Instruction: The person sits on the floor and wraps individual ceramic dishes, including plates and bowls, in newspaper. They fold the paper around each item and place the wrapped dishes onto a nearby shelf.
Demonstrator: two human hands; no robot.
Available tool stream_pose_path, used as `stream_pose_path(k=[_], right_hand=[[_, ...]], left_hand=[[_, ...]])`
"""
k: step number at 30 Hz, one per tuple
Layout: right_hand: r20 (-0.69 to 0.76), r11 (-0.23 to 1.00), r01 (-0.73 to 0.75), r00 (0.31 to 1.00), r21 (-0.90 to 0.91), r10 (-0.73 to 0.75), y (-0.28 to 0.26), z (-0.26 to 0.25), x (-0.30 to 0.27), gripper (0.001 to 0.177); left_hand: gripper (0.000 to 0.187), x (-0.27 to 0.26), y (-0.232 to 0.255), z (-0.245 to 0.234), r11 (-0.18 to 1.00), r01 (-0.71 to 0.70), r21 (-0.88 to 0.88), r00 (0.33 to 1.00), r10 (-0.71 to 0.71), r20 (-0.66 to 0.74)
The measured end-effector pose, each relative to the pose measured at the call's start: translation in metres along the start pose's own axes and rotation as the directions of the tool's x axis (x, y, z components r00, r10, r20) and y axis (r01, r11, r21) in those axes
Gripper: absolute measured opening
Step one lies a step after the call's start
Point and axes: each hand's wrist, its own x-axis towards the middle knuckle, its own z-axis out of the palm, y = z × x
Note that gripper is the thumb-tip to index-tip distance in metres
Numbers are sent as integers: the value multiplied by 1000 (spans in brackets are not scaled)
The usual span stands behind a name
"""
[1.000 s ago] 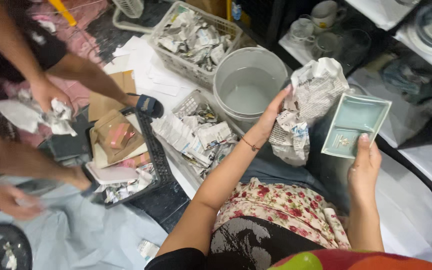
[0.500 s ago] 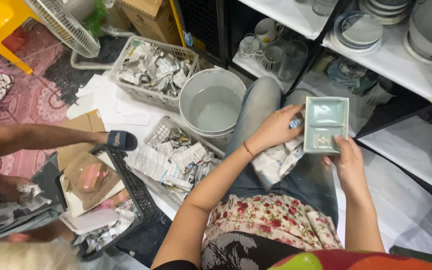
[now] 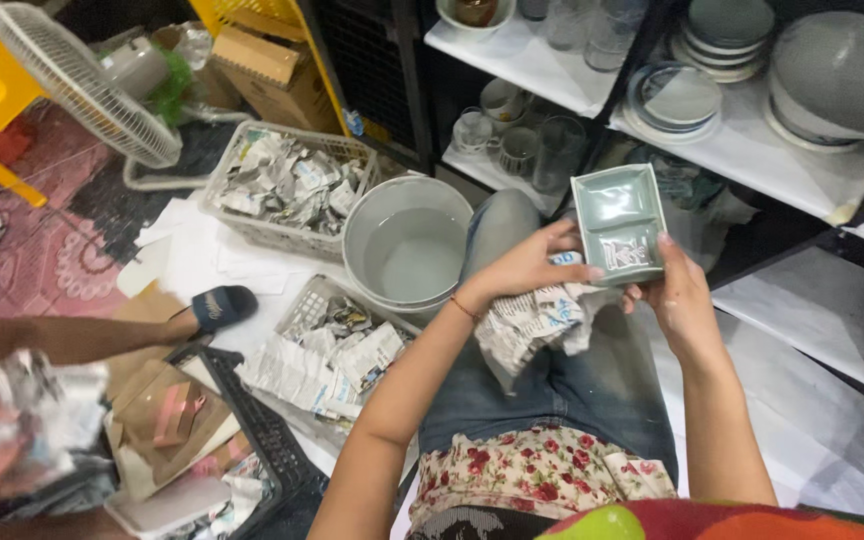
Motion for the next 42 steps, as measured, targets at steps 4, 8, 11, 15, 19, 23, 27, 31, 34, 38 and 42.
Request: stream_pose_path(k=[4,8,11,15,19,23,27,31,34,38,42], right_hand=[[-86,997,73,993,-36,-76,-14,-28,-11,33],[-154,974,228,962,-2,-226,-40,-57,-13,33],[-177,942,333,926,-36,-334,-65,-76,-4,35],[-228,913,397,884,-91,-407,-91,-99,33,38],[-296,907,317,870,-278,-395,-98,-121,67,45],[-394,940,239,861,-244,-321,-91,-145,94,39],[-338,935,239,885,-263,-322,-79,-166,112,43],[-327,932,239,888,-273,-323,-76,-175,128,41],[-331,929,216,890,-301,-314,-81,-171,129,43],[-300,869,245,869,-430,-394,-86,-162,118,37],[-217,680,357,765,-641,-606,-84,-154,112,23]], left_hand=[[79,30,-12,29,996,-33,-78,999,35,27],[78,81,-18,60,983,-104,-153,994,106,9],[80,130,-15,75,974,-199,-109,980,196,-34],[71,189,-8,74,938,-346,9,937,346,-39],[57,235,-10,75,961,-272,52,959,276,-69],[61,266,-24,62,943,-311,122,950,313,2],[62,293,-42,53,917,-349,191,935,355,8],[57,311,-54,49,923,-328,200,943,333,6],[51,315,-59,45,930,-308,202,948,317,-12],[46,314,-63,44,921,-323,218,941,338,-32],[57,307,-65,51,905,-350,242,927,372,-54]])
